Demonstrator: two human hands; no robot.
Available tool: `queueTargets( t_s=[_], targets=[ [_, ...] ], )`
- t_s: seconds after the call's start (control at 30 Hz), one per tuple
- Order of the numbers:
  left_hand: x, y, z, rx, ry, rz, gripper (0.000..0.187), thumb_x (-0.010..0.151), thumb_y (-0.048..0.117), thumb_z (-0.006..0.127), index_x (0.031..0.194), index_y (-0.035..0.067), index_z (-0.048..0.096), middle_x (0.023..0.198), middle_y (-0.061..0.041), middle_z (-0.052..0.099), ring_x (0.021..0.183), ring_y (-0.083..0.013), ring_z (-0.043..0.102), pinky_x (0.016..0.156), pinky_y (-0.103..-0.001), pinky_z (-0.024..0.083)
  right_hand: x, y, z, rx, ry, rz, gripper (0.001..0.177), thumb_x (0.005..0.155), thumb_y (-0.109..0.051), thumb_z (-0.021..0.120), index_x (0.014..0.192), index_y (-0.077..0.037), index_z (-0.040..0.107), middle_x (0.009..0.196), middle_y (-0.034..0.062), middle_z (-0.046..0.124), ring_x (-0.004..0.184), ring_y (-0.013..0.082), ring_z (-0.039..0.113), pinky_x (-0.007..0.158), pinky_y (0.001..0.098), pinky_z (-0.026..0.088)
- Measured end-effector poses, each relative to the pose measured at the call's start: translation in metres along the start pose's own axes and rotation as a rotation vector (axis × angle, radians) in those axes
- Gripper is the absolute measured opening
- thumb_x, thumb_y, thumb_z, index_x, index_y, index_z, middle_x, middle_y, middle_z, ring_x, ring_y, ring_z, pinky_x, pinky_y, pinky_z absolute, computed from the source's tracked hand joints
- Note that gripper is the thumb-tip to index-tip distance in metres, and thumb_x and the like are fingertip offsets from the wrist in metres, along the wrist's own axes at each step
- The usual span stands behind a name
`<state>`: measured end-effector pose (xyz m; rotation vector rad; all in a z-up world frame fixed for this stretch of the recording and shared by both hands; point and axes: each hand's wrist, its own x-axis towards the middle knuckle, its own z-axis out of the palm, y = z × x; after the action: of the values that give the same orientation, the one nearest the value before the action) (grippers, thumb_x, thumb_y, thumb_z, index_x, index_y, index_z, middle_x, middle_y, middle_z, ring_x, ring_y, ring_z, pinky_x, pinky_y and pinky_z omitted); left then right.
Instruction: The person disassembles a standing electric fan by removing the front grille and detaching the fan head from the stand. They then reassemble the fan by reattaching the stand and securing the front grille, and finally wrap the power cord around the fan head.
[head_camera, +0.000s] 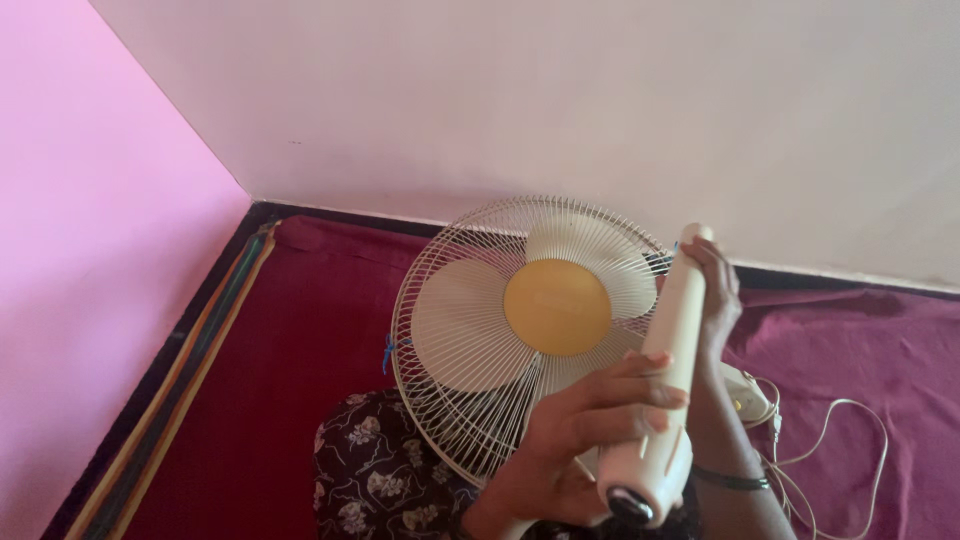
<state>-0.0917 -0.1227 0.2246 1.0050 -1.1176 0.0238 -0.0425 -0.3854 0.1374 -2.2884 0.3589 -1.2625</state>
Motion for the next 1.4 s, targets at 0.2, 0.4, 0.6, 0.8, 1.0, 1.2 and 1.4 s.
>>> queueTargets(
  t_s=[0.2, 0.4, 0.6, 0.8, 1.0, 1.2, 1.4],
  targets=[
    [-0.002, 0.009, 0.024, 0.058, 0.094, 0.061, 0.062, 0.085, 0.017, 0.093, 0.134, 0.013, 0.055, 0.137, -0.013, 0.065, 0.133, -0.0338, 0.062, 0.117, -0.046, 0.052, -0.009, 0.014, -0.030, -0.084, 0.011, -0.009, 0.047, 0.091, -0.001, 0.080, 0.133, -0.014, 0.064, 0.145, 0.0107, 0.063, 0.135, 0.0337, 0.061, 0.110, 0.0429, 0.055],
    [-0.006, -0.008, 0.041, 0.364, 0.149, 0.135, 0.073, 0.082, 0.027, 0.097, 0.138, 0.015, 0.051, 0.125, -0.012, 0.066, 0.124, -0.0294, 0.067, 0.103, -0.040, 0.064, -0.018, 0.027, -0.012, -0.146, -0.080, -0.020, 0.048, 0.087, -0.005, 0.076, 0.132, -0.010, 0.061, 0.142, 0.0139, 0.061, 0.129, 0.0378, 0.058, 0.102, 0.0484, 0.052],
    [-0.003, -0.036, 0.034, 0.709, 0.428, 0.142, 0.074, 0.077, 0.058, 0.084, 0.122, 0.012, 0.048, 0.109, -0.009, 0.058, 0.094, -0.0193, 0.070, 0.077, -0.031, 0.069, -0.025, -0.011, -0.017, -0.045, -0.099, -0.024, 0.056, 0.091, -0.005, 0.070, 0.144, -0.008, 0.055, 0.146, 0.0122, 0.061, 0.134, 0.0363, 0.058, 0.111, 0.0478, 0.049],
    [-0.008, -0.043, 0.029, 0.692, 0.526, 0.024, 0.080, 0.083, 0.062, 0.079, 0.130, 0.010, 0.041, 0.120, -0.009, 0.057, 0.103, -0.0195, 0.069, 0.086, -0.031, 0.066, -0.030, -0.070, -0.022, 0.113, -0.085, -0.160, 0.054, 0.080, -0.008, 0.079, 0.131, -0.006, 0.060, 0.138, 0.0131, 0.063, 0.139, 0.0387, 0.054, 0.114, 0.0524, 0.043],
    [-0.003, -0.031, 0.029, 0.033, 0.386, -0.052, 0.068, 0.108, 0.034, 0.068, 0.156, 0.010, 0.026, 0.158, -0.016, 0.045, 0.142, -0.0259, 0.052, 0.117, -0.038, 0.055, -0.016, -0.066, -0.016, 0.116, -0.091, -0.151, 0.030, 0.081, -0.001, 0.075, 0.109, -0.006, 0.067, 0.125, 0.0097, 0.070, 0.138, 0.0331, 0.059, 0.117, 0.0492, 0.047],
    [-0.010, -0.017, 0.017, 0.140, 0.193, -0.128, 0.057, 0.105, 0.016, 0.068, 0.152, 0.004, 0.038, 0.153, -0.019, 0.049, 0.151, -0.0289, 0.047, 0.124, -0.043, 0.044, -0.012, -0.052, -0.013, 0.167, -0.117, -0.051, 0.035, 0.081, 0.002, 0.074, 0.114, -0.005, 0.066, 0.128, 0.0120, 0.069, 0.139, 0.0335, 0.056, 0.115, 0.0467, 0.048],
    [-0.013, -0.039, 0.017, 0.360, 0.379, -0.055, 0.067, 0.088, 0.039, 0.082, 0.137, 0.004, 0.053, 0.138, -0.018, 0.067, 0.132, -0.0301, 0.068, 0.117, -0.042, 0.059, -0.014, -0.063, -0.010, 0.113, -0.162, -0.024, 0.040, 0.087, 0.006, 0.068, 0.125, -0.007, 0.065, 0.136, 0.0121, 0.067, 0.144, 0.0350, 0.053, 0.118, 0.0489, 0.044]
  ],
)
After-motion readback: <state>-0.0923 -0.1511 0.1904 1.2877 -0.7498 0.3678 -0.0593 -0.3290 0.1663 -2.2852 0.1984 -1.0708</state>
